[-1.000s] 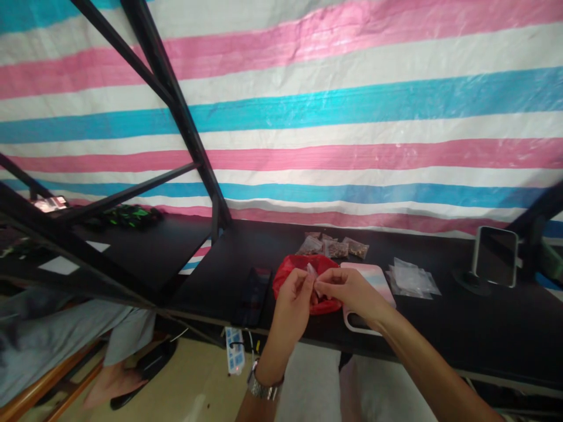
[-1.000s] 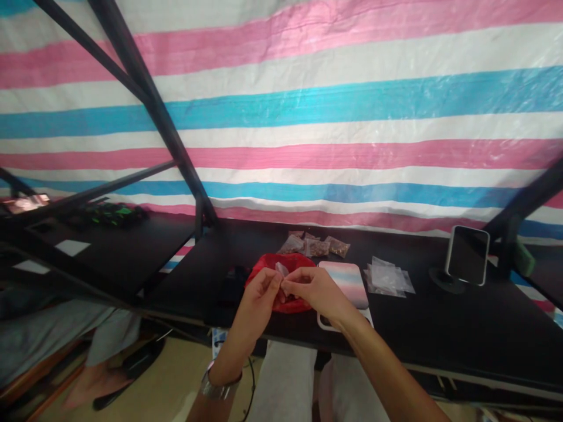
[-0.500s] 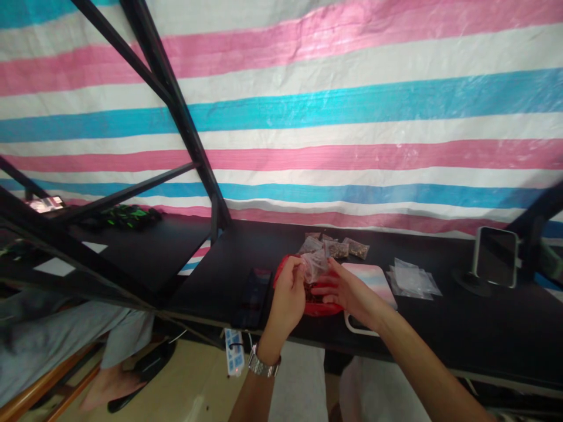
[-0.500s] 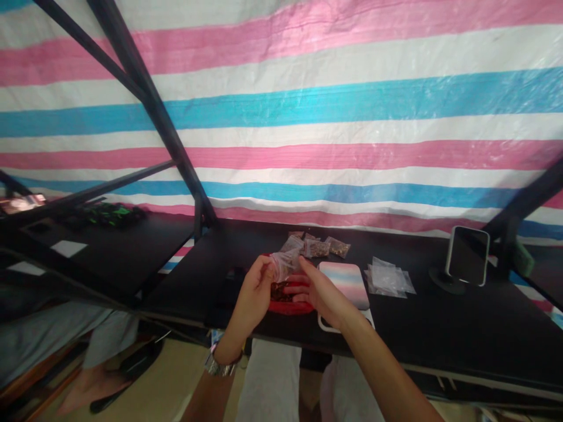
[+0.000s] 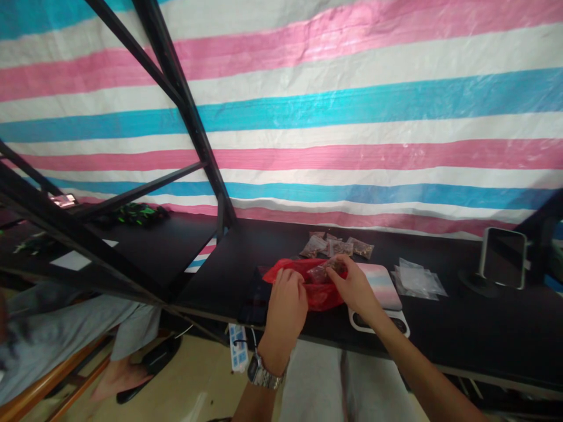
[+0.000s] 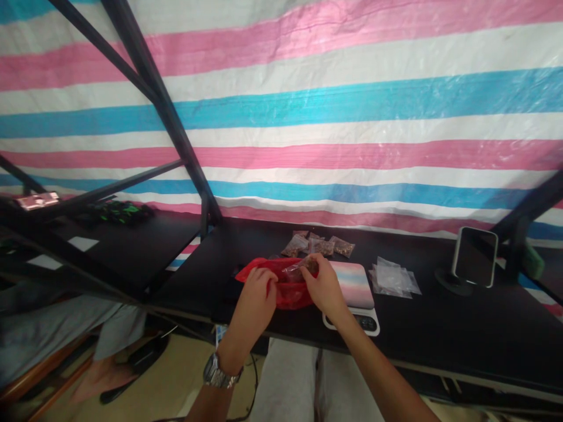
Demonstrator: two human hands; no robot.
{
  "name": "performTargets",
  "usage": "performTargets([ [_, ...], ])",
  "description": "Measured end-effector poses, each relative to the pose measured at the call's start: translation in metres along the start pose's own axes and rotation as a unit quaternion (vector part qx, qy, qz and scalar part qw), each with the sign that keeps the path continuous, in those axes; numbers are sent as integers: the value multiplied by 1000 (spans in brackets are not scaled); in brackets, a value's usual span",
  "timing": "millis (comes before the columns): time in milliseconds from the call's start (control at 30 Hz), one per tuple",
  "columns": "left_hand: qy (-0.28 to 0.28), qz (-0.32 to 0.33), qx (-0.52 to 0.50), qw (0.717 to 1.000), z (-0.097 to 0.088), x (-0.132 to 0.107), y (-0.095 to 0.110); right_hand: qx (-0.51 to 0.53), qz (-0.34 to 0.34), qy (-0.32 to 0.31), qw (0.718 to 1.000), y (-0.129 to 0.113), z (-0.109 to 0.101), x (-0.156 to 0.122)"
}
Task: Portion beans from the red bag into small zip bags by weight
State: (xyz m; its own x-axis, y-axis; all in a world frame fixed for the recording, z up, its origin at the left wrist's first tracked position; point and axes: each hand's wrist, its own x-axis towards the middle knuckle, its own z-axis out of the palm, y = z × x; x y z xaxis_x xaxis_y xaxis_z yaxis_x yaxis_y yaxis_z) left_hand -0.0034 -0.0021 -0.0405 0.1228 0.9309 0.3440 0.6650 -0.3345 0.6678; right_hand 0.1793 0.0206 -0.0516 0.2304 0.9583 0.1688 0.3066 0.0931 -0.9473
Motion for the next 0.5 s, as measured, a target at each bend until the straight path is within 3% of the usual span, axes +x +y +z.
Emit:
performTargets([
  [167,-14,37,42,998,5,-8,5,-99,-65,-5,993,-15,-4,-3],
  [300,-19,44,9,999,10,-12,4,-250,-89,-42,963,-31,-5,-8],
  [500,41,12,-127,991,15,-7,1,-267,-130,-93,950,-38,0,-11],
])
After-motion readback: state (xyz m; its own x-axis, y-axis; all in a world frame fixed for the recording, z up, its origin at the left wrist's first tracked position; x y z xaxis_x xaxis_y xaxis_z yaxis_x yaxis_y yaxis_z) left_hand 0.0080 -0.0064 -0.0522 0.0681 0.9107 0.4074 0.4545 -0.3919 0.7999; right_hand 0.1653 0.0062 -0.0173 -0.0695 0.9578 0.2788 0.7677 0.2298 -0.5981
